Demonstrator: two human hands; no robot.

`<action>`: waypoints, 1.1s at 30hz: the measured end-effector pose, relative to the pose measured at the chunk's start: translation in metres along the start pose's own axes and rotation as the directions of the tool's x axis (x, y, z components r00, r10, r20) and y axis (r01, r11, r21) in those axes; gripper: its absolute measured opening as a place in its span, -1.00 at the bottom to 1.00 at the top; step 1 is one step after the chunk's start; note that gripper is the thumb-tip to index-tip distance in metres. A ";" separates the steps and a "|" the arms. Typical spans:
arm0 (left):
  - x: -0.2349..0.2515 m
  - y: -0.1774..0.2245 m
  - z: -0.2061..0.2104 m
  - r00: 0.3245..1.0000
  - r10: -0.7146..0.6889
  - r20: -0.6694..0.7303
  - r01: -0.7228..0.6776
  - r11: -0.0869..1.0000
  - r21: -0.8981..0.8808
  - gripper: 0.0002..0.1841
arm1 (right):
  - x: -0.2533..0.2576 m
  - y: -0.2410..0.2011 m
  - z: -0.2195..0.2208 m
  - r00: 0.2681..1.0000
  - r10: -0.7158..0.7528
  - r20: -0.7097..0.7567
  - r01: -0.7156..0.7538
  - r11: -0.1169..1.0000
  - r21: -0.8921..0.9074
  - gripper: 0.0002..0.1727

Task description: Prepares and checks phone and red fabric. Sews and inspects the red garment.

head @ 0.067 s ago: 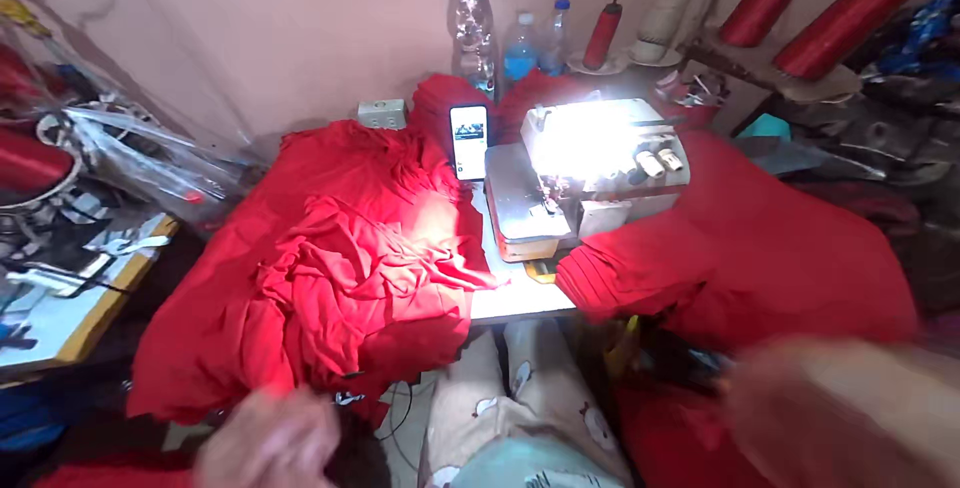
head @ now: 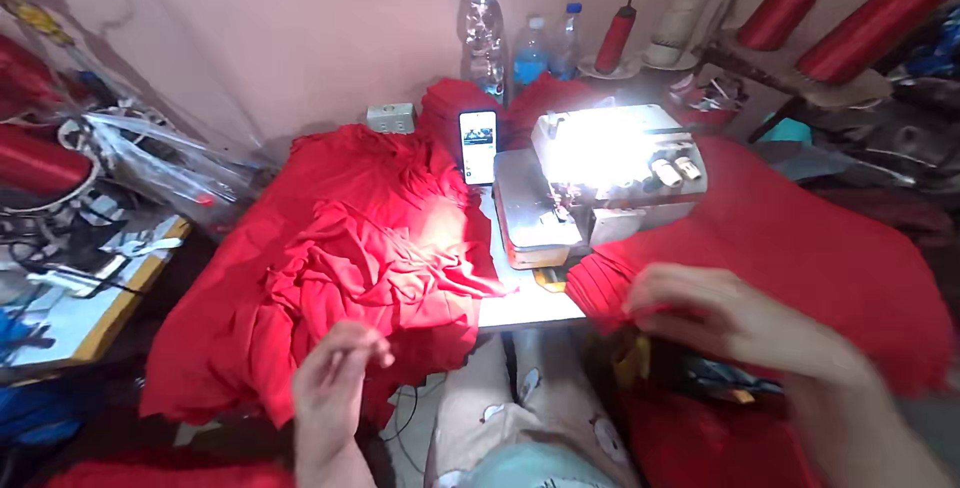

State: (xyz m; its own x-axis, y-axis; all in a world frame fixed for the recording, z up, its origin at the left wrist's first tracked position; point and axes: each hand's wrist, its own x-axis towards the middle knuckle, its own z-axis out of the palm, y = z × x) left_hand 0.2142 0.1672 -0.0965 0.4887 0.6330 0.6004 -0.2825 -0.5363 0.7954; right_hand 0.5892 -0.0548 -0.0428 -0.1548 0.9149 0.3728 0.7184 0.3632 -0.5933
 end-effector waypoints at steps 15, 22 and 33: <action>0.013 -0.057 0.039 0.998 -0.070 -0.005 0.054 0.716 0.696 -0.76 | 0.107 0.028 0.166 0.967 0.235 -0.096 -0.198 0.936 0.292 -0.73; -0.016 -0.049 0.043 0.993 0.077 -0.086 -0.007 0.785 0.620 -0.78 | 0.037 0.051 0.120 0.676 0.204 -0.708 -0.462 0.866 -0.192 -0.74; 0.182 -0.085 0.062 0.988 0.140 0.067 -0.151 0.773 0.616 -0.70 | 0.009 0.104 0.072 0.579 0.512 -0.634 -0.718 0.689 -0.098 -0.71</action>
State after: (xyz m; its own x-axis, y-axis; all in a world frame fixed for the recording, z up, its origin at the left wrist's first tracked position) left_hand 0.3780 0.2931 -0.0602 0.4982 0.5133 0.6988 0.2168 -0.8541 0.4728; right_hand 0.6134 0.0041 -0.1523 0.7084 0.6046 0.3642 0.6731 -0.4235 -0.6064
